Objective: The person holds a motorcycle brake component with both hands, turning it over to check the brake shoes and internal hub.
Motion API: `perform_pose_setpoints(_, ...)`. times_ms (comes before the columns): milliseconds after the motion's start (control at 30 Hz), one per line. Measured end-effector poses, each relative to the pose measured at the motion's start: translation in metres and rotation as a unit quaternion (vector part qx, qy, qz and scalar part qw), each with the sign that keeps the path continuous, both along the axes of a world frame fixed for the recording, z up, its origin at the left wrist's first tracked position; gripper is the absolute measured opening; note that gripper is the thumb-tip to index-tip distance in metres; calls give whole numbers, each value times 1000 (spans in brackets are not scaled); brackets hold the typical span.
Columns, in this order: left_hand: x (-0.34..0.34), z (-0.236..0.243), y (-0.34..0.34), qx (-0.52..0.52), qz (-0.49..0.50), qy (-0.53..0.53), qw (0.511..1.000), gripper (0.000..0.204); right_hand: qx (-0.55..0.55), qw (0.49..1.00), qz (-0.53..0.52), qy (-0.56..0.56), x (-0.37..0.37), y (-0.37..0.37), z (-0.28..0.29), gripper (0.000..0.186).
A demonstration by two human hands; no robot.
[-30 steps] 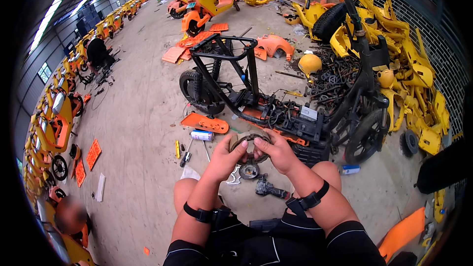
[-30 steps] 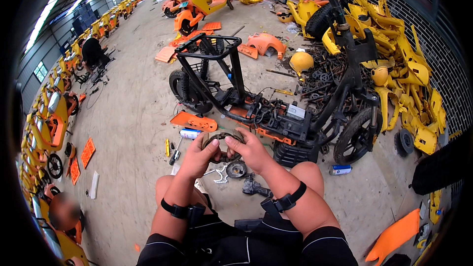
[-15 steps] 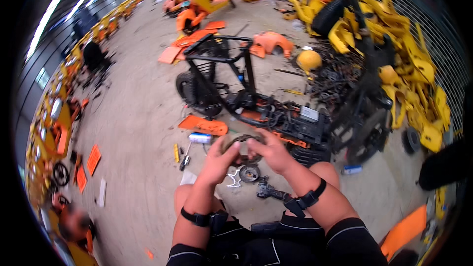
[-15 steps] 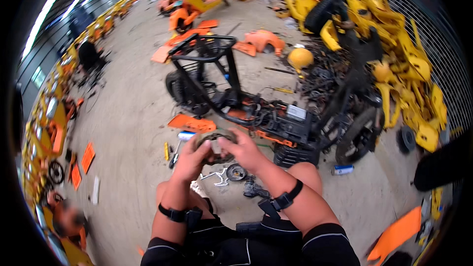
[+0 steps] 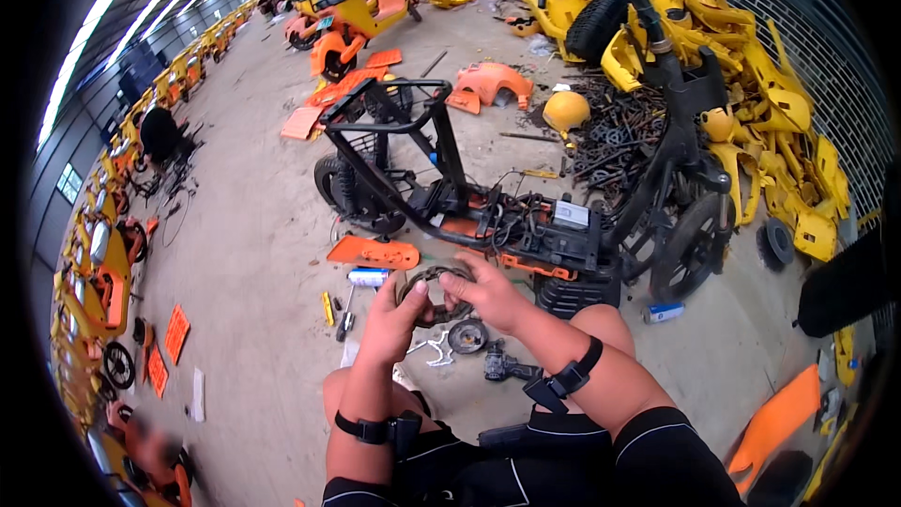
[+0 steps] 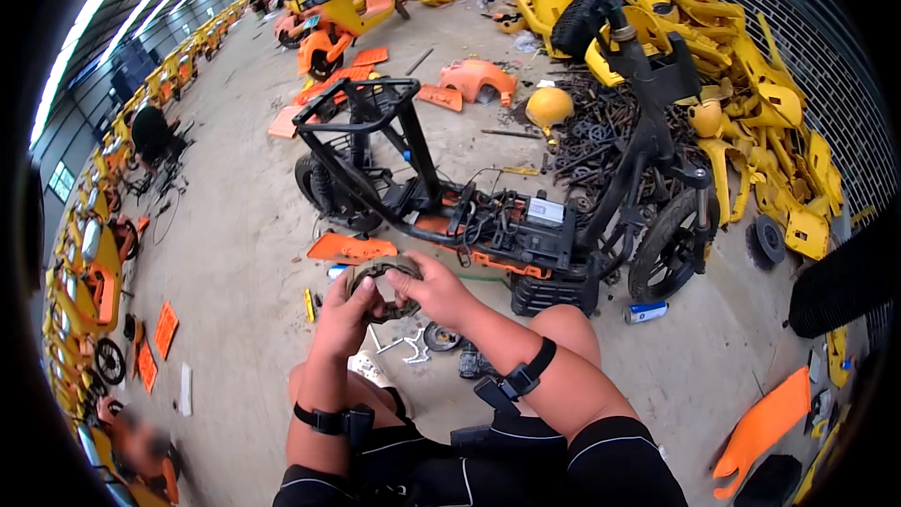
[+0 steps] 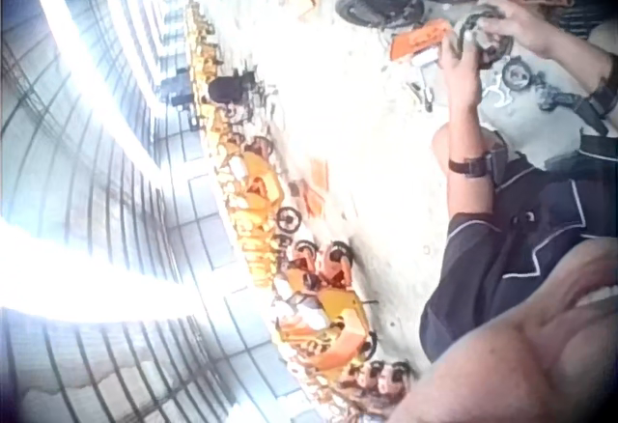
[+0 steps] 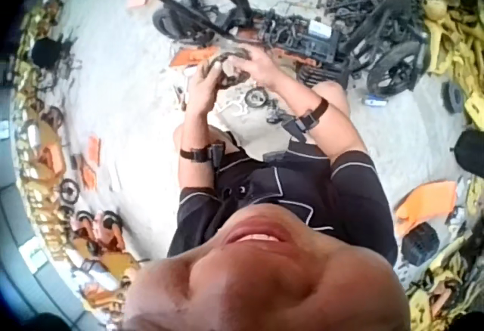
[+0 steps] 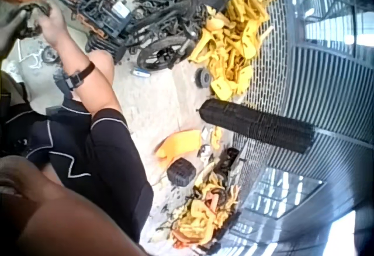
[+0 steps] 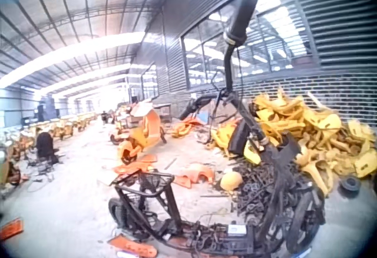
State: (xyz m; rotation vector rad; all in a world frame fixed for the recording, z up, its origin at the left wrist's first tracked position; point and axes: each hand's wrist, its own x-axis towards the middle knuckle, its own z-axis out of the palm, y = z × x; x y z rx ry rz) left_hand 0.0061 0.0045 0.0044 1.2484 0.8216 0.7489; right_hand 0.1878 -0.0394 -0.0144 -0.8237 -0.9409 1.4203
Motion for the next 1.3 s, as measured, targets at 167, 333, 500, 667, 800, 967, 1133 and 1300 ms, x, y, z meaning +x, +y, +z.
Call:
perform_pose_setpoints(167, -6, 10, 6, 14, 7, -36, 999, 28, 4, 1000, 21, -7, -11, 16, 2, 28)
perform_pose_setpoints(333, 0, 7, 7, 3, 4, -40, 999, 28, 17, 1000, 3, -11, -2, 11, 1, 30)
perform_pose_setpoints(500, -12, 16, 1, 15, -7, -29, 999, 26, 22, 999, 11, -22, -10, 5, 8, 34)
perform_pose_setpoints(667, -4, 16, 0, 3, 2, -4, 1000, 25, 7, 1000, 3, -2, -5, 3, 0, 37)
perform_pose_setpoints(800, -5, 10, 6, 5, -8, 4, 1000, 26, -11, 1000, 0, -8, -6, 5, 1, 36)
perform_pose_setpoints(967, 2, 0, 14, -6, -14, -15, 1000, 28, -36, 999, -31, -15, -5, 12, -1, 33)
perform_pose_setpoints(1133, 7, 0, 11, 12, 9, 0, 1000, 28, -37, 998, -42, -31, -4, 15, 2, 30)
perform_pose_setpoints(1300, 11, -2, 7, 11, 20, -9, 1000, 28, -51, 997, -37, -48, 0, 13, 0, 37)
